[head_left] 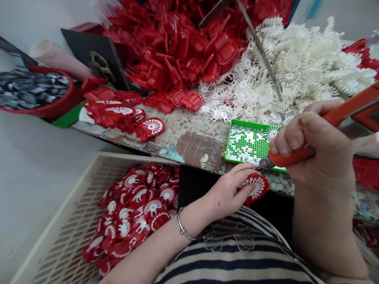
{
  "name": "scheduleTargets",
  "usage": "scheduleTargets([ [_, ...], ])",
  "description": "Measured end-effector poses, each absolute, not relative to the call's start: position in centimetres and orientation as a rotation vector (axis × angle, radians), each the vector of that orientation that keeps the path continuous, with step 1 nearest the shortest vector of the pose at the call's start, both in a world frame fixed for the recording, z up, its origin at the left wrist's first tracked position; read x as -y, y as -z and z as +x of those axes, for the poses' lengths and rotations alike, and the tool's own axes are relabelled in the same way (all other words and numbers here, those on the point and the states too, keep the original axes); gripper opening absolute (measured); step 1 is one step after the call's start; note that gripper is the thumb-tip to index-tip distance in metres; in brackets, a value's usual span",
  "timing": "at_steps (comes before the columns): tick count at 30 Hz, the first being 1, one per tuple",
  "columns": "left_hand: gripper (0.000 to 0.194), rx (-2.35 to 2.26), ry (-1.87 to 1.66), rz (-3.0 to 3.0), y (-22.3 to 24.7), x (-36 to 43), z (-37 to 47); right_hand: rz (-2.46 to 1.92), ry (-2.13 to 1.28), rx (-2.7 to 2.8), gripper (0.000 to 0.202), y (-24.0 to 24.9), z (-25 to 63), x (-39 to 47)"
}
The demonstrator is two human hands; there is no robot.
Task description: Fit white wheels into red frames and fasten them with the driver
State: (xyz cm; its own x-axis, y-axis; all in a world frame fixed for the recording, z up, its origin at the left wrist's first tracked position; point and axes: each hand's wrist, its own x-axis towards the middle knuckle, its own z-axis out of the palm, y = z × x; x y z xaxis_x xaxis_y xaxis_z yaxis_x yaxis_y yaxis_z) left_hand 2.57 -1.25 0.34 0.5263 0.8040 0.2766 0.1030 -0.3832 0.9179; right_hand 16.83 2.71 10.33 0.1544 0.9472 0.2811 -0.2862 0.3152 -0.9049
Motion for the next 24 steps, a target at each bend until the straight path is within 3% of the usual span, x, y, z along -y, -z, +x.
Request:
scheduleTargets([
  [24, 0.029, -0.738, -0.927, 1.746, -0.02, 1.58, 2.36, -0.869, -0.972, 1.062, 0.029, -10.52, 16.54, -1.94],
])
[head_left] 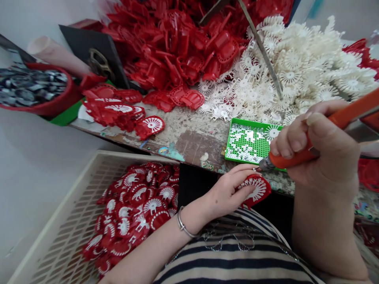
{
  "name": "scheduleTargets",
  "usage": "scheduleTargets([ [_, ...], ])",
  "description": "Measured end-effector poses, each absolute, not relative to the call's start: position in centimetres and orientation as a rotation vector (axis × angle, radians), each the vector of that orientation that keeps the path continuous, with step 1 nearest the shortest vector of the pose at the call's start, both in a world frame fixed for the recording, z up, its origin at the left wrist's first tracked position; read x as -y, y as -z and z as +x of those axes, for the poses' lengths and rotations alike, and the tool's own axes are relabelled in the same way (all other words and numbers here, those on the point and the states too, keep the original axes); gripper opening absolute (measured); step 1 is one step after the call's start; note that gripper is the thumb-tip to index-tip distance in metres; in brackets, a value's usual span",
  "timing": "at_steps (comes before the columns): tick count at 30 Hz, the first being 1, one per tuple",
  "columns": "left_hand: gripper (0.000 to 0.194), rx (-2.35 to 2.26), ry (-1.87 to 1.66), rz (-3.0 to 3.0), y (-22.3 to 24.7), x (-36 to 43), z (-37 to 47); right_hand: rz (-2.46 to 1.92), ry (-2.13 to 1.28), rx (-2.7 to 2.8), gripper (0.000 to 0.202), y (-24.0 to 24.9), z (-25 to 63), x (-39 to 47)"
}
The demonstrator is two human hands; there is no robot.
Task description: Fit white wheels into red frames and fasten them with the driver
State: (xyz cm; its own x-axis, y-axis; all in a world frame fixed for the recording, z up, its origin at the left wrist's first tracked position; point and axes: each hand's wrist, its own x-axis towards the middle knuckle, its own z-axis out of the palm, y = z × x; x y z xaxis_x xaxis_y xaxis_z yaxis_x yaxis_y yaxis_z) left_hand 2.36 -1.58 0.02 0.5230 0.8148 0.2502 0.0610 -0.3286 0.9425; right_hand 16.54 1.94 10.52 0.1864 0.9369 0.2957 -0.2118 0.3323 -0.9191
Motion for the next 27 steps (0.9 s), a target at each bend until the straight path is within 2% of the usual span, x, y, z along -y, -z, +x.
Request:
scheduleTargets([
  [21, 0.029, -0.742, -0.816, 1.714, -0.2, 1.8, 2.2, -0.869, -0.938, 1.099, 0.026, -10.2, 16.7, -1.5],
  [27, 0.029, -0.893, -0.797, 1.366, -0.2, 2.0, 2.4, -0.889, -0.986, 1.038, 0.018, -11.0, 16.9, -1.0],
])
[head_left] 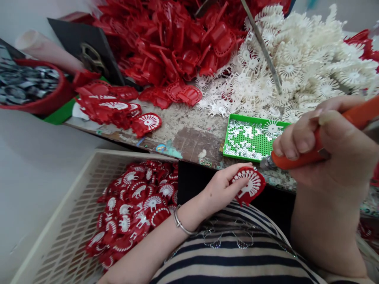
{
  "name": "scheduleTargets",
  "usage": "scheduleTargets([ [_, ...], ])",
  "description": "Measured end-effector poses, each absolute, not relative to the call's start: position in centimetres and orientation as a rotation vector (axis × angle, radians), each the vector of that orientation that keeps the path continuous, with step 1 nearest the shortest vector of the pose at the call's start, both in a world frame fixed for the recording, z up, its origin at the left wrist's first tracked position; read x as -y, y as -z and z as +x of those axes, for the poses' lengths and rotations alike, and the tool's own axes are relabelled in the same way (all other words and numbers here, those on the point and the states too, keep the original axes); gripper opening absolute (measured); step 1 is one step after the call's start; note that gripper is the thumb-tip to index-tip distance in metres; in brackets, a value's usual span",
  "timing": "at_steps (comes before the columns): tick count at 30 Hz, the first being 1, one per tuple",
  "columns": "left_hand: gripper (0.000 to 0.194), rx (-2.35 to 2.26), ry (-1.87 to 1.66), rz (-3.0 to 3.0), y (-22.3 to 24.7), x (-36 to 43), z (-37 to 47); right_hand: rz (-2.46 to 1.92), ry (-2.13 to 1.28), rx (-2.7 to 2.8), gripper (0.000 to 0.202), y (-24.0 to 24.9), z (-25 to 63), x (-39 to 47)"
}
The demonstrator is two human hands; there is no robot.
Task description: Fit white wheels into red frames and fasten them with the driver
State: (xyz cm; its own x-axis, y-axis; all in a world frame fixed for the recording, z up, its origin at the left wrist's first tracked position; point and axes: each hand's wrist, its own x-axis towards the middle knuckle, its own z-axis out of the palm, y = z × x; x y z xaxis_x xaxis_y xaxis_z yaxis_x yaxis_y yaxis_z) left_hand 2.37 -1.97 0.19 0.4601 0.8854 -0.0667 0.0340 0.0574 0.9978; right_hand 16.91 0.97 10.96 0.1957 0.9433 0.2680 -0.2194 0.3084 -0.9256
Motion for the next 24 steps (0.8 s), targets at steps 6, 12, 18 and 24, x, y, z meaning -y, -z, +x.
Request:
scheduleTargets([
  [6, 0.028, -0.907, -0.853, 0.737, -0.7, 1.9, 3.3, -0.826, -1.052, 1.063, 0.023, -10.7, 16.5, -0.4],
  [12, 0.030, -0.872, -0.873, 0.584, -0.8, 2.1, 3.8, -0.752, -1.082, 1.054, 0.020, -9.2, 16.2, -0.6],
  [18, 0.024, -0.877, -0.894, 0.578, -0.9, 2.2, 3.8, -0.745, -1.067, 1.004, 0.019, -9.0, 16.0, -0.5],
  [24, 0.019, -0.876, -0.882, 0.549, -1.1, 2.2, 3.8, -0.768, -1.031, 1.038, 0.019, -9.2, 15.8, -0.3],
])
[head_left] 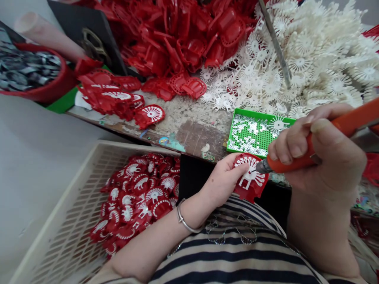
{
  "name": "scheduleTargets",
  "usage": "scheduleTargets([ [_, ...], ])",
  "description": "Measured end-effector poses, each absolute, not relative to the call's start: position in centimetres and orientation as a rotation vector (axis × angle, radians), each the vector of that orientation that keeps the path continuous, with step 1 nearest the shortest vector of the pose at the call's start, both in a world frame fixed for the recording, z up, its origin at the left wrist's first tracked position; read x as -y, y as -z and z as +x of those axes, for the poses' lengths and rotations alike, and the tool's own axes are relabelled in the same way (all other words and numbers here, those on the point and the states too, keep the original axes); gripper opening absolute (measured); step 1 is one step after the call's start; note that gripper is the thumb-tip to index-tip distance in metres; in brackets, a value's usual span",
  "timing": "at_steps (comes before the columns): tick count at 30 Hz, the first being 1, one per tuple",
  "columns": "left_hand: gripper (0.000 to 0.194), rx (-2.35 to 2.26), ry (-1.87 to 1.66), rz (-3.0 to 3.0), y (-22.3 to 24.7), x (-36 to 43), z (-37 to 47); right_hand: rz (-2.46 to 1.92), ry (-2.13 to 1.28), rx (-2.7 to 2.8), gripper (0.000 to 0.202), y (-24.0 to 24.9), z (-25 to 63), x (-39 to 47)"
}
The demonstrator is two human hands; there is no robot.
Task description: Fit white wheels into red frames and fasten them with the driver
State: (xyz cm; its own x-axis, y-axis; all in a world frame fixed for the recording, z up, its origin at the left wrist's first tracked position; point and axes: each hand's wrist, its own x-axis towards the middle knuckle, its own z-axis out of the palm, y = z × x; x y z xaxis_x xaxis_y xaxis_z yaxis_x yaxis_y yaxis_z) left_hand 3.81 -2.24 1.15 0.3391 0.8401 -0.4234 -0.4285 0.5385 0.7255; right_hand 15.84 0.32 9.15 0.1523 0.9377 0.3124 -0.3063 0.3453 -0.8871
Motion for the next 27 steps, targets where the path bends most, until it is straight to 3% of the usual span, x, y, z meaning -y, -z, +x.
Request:
scheduleTargets([
  [27, 0.005, -0.951, -0.827, 0.540, -2.3, 2.3, 4.5, -0.840, -0.943, 1.136, 0.012, -9.1, 15.0, 0.4],
])
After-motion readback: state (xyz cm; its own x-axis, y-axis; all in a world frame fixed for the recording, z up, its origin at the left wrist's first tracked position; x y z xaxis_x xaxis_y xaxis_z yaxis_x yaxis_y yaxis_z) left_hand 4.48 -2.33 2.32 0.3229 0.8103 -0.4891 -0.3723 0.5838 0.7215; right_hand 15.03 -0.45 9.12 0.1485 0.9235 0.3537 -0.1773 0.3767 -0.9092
